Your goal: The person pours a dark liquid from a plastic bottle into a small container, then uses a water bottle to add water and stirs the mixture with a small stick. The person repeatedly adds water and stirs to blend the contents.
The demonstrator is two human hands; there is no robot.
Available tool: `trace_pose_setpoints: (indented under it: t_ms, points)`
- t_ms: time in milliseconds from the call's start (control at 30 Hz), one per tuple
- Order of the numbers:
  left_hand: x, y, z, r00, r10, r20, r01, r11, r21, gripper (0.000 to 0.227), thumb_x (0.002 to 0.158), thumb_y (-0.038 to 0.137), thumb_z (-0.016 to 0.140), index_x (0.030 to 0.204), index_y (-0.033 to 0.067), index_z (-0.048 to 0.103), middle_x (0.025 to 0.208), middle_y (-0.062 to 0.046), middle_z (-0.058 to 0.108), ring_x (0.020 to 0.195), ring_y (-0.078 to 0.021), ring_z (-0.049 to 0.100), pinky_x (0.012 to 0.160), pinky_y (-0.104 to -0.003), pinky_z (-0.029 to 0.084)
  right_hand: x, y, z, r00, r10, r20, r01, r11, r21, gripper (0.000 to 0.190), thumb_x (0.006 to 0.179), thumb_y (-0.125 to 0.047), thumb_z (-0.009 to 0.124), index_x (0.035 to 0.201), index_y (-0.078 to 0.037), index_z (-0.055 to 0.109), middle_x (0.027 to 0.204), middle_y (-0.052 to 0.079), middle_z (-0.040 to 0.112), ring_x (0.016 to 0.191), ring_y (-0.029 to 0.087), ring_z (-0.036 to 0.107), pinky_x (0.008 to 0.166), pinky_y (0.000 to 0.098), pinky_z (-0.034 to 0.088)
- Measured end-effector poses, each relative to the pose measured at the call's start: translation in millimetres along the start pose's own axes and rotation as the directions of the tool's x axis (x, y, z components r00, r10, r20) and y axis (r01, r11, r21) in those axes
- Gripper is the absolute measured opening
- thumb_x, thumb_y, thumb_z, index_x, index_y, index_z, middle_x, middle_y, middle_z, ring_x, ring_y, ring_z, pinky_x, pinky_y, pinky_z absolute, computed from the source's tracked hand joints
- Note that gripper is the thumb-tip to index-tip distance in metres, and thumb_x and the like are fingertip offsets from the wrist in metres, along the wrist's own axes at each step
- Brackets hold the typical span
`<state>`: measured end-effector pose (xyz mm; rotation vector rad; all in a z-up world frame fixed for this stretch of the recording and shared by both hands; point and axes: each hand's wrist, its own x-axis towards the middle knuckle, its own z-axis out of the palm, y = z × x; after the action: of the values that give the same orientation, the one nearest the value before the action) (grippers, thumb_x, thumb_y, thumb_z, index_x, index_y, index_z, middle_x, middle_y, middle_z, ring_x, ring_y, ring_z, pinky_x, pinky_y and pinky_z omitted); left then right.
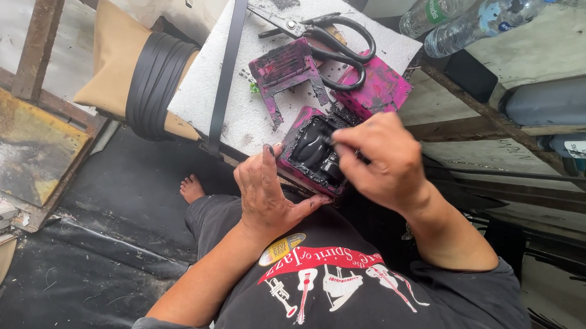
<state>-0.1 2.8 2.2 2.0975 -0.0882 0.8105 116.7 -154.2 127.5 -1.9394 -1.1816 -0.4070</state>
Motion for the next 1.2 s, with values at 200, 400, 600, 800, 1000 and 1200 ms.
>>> trace_pose_setpoints:
  t_ms: [200, 400, 600, 800, 1000, 1200]
  points:
    - [-1, 0, 0, 1.0, -0.01, 0.004, 0.01, 1.0, 0.011, 0.132, 0.071, 0.061, 0.088, 0.16, -0.0028, 0.013, 0.136, -0.018, 0.046, 0.118, -0.0332, 0.042, 0.106, -0.048, 0.031, 0, -9, -6, 0.998, 0.047, 0.031, -0.051, 0.99, 0.129, 0.01, 0.084, 0.007, 0.076, 0.093, 0.003, 0.079, 0.08, 0.013, 0.073, 0.068, 0.029, 0.066, 0.07, 0.0391, 0.055]
    - [-2, -1, 1, 1.0, -0.014, 0.004, 0.014, 1.0, 0.002, 0.131, 0.073, 0.061, 0.087, 0.16, -0.0022, 0.013, 0.137, -0.018, 0.046, 0.119, -0.0331, 0.042, 0.107, -0.048, 0.031, 5, 7, -12, 0.999, 0.015, 0.049, -0.018, 0.998, 0.053, 0.014, 0.085, 0.011, 0.075, 0.097, 0.004, 0.079, 0.082, 0.015, 0.073, 0.069, 0.031, 0.065, 0.071, 0.0394, 0.054]
    - [-3, -2, 2, 1.0, -0.005, -0.005, 0.005, 1.0, 0.015, 0.132, 0.072, 0.061, 0.088, 0.16, -0.0022, 0.013, 0.137, -0.019, 0.047, 0.119, -0.0337, 0.043, 0.107, -0.049, 0.03, 4, 14, -14, 0.998, 0.009, 0.056, -0.01, 1.0, 0.005, 0.014, 0.088, 0.01, 0.075, 0.098, 0.003, 0.08, 0.082, 0.012, 0.072, 0.068, 0.028, 0.065, 0.07, 0.0372, 0.053]
    - [-6, -3, 4, 1.0, -0.005, -0.006, 0.005, 1.0, 0.015, 0.131, 0.073, 0.061, 0.087, 0.161, -0.002, 0.013, 0.136, -0.019, 0.047, 0.118, -0.0335, 0.043, 0.107, -0.049, 0.03, 4, 12, -16, 0.993, 0.068, 0.093, -0.073, 0.996, 0.058, 0.015, 0.087, 0.009, 0.075, 0.098, 0.0, 0.08, 0.084, 0.012, 0.074, 0.071, 0.029, 0.067, 0.072, 0.0376, 0.053]
    - [-4, 0, 3, 1.0, -0.013, -0.004, 0.013, 1.0, 0.014, 0.13, 0.074, 0.063, 0.085, 0.161, -0.0016, 0.012, 0.137, -0.02, 0.047, 0.119, -0.0343, 0.042, 0.108, -0.05, 0.028, 0, 12, -13, 0.994, 0.07, 0.082, -0.076, 0.995, 0.067, 0.013, 0.088, 0.01, 0.075, 0.098, 0.001, 0.079, 0.085, 0.013, 0.074, 0.071, 0.03, 0.067, 0.073, 0.0374, 0.054]
    - [8, 22, 2, 0.999, -0.053, -0.007, 0.053, 0.998, 0.035, 0.145, 0.064, 0.072, 0.087, 0.162, 0.0002, 0.008, 0.138, -0.022, 0.044, 0.121, -0.0375, 0.04, 0.111, -0.053, 0.025, 4, 19, -31, 0.988, 0.142, 0.057, -0.149, 0.978, 0.146, 0.016, 0.088, 0.012, 0.076, 0.102, 0.005, 0.079, 0.084, 0.015, 0.073, 0.07, 0.028, 0.066, 0.07, 0.0371, 0.055]
